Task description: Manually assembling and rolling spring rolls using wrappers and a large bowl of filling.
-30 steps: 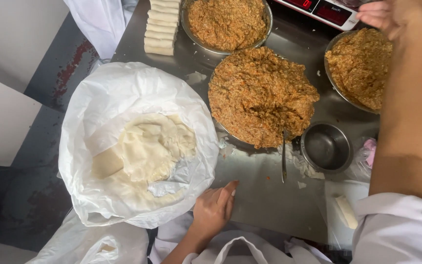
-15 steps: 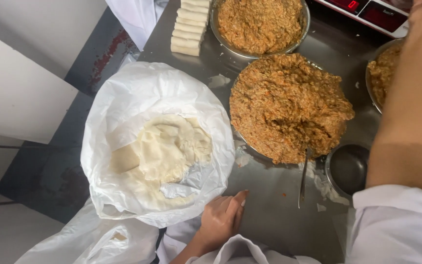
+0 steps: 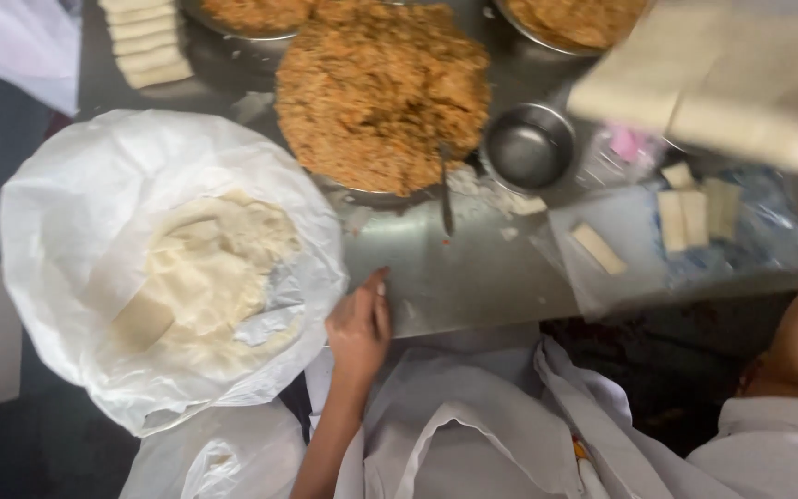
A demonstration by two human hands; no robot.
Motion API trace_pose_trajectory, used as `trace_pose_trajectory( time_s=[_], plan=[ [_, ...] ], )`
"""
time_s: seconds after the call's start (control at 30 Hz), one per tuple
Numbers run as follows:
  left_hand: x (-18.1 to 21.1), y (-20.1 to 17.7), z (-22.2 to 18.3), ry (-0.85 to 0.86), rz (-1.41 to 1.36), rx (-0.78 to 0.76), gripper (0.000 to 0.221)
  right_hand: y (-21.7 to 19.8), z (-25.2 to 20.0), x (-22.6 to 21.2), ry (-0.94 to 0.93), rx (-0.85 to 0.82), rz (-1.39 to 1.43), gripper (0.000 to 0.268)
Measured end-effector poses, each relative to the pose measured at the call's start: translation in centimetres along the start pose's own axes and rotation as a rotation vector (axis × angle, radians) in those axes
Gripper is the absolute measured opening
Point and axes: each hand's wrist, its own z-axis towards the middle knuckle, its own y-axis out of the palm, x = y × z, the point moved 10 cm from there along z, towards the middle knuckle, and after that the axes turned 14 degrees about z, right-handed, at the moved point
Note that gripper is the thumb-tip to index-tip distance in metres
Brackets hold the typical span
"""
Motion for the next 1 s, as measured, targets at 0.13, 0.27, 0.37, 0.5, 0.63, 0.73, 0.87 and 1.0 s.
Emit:
trace_pose_trajectory(
  time_s=[0.13,0.27,0.37,0.5,0.63,0.73,0.87,1.0],
  plan=[
    [-0.8,1.0,-0.7,-0.033,0.027,-0.033,0.024,25.0,-9.2,2.5,-0.081,-0.075,-0.083,0.022],
    [-2.0,0.7,-1.2,-0.248,-0.182,-0.108,0.027,31.6,-15.1,8.1,-0.060,-0.233,-0.211,0.020],
    [-1.3,-1.3,-1.1,-0.239,-0.149,-0.094,0.028,35.2,-14.6,10.3,-0.030,-0.328,-0.052,0.025],
    [-2.9,-4.0,-2.0,-0.355,-0.112,-0.063,0.026,32.9,-15.9,7.5,-0.098,-0.388,0.112,0.022],
    [-4.3,-6.7,-2.8,-0.479,-0.037,0.044,0.025,31.5,-18.0,3.8,-0.316,-0.179,-0.247,0.023],
    [-3.8,-7.2,-2.7,-0.494,-0.055,0.067,0.025,31.2,-18.4,4.1,-0.261,-0.126,-0.468,0.026],
    [-2.7,-6.3,-2.6,-0.454,-0.063,0.037,0.026,33.7,-17.0,7.2,-0.118,-0.440,-0.452,0.025],
    [-1.1,-5.6,-2.3,-0.362,-0.062,0.005,0.024,35.5,-13.0,14.2,0.075,-0.518,-0.141,0.025]
  ],
)
